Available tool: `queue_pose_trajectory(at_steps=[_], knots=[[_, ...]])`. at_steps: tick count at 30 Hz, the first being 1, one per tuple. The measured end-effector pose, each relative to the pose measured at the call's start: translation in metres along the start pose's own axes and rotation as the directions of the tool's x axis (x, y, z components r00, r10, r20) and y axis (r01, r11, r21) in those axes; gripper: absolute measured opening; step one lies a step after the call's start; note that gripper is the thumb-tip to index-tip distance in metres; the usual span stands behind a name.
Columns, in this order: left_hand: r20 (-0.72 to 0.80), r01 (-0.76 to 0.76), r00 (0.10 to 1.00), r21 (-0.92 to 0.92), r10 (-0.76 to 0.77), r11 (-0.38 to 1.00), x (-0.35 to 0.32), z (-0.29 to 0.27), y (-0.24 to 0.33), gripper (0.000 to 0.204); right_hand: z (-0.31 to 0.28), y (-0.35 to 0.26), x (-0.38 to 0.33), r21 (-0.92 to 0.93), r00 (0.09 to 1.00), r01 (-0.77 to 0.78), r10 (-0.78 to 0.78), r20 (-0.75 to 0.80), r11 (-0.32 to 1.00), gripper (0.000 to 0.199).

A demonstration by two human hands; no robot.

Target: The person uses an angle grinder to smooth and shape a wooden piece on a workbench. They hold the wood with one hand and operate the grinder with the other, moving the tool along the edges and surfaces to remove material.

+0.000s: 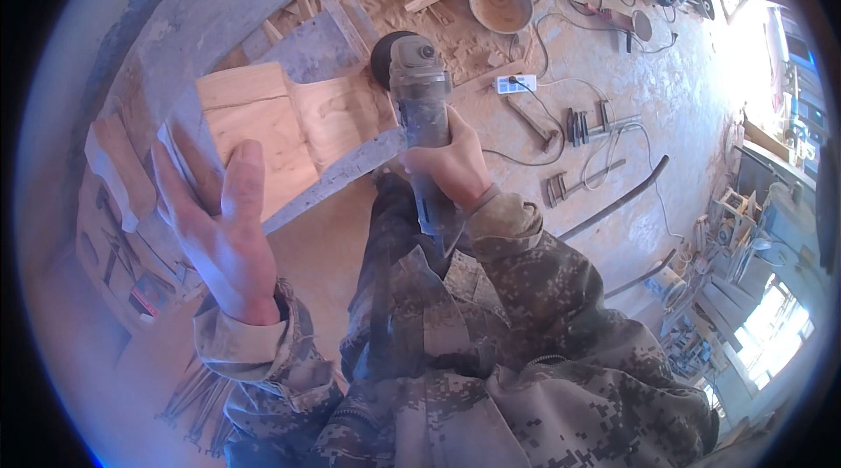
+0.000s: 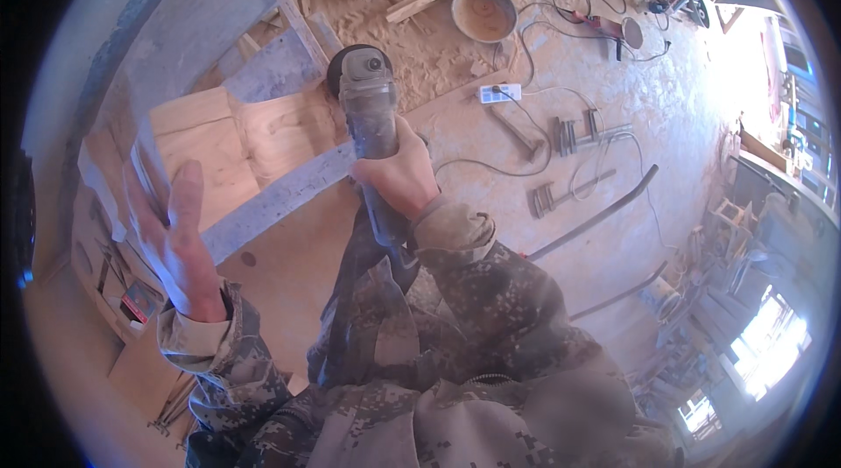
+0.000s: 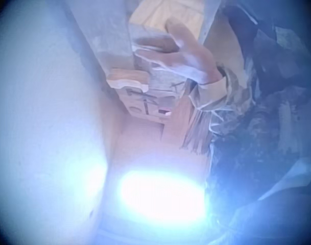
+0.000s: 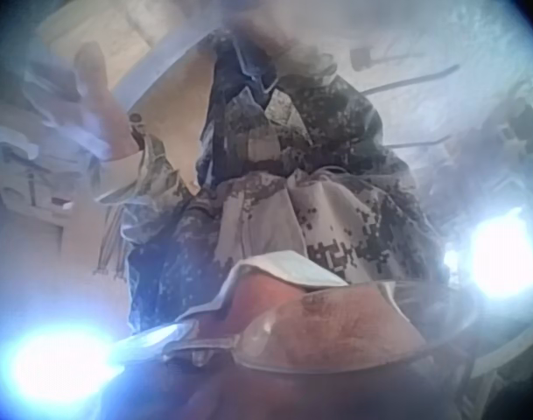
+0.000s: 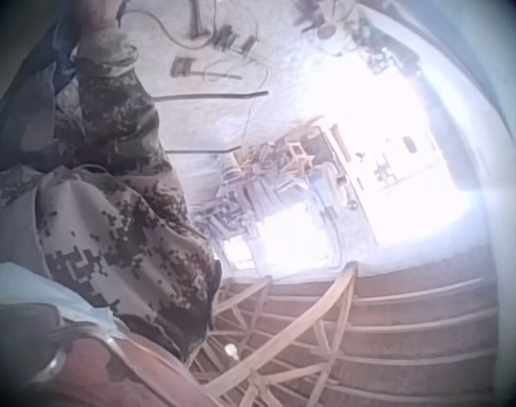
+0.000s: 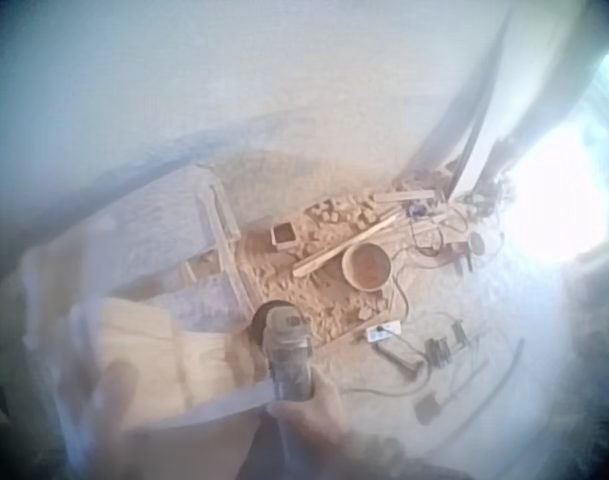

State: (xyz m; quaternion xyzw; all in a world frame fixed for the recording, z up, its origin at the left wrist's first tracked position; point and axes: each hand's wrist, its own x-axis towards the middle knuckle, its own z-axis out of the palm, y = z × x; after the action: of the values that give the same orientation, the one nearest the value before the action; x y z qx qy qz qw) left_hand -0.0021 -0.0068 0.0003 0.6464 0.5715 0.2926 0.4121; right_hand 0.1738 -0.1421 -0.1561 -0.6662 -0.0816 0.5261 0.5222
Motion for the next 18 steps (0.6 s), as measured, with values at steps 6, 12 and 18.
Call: queue_pose_trajectory(at_steps=[6,12,18], knots=[[-0.007,0.013,1.000,-0.044,-0.014,0.999,-0.003,0.002,0.001,0.095,-0.003,-0.004,-0.001,-0.007,1.000,0.007,-0.007,0.005,1.000,0.064],[-0.001,0.003,1.000,0.000,-0.003,1.000,-0.003,0.000,0.000,0.097,-0.002,0.005,0.001,-0.016,1.000,0.003,-0.003,-0.018,1.000,0.066],[0.001,-0.015,1.000,-0.013,0.015,1.000,-0.001,-0.002,-0.002,0.097,-0.002,-0.003,-0.003,0.003,1.000,-0.004,0.004,0.005,1.000,0.065]])
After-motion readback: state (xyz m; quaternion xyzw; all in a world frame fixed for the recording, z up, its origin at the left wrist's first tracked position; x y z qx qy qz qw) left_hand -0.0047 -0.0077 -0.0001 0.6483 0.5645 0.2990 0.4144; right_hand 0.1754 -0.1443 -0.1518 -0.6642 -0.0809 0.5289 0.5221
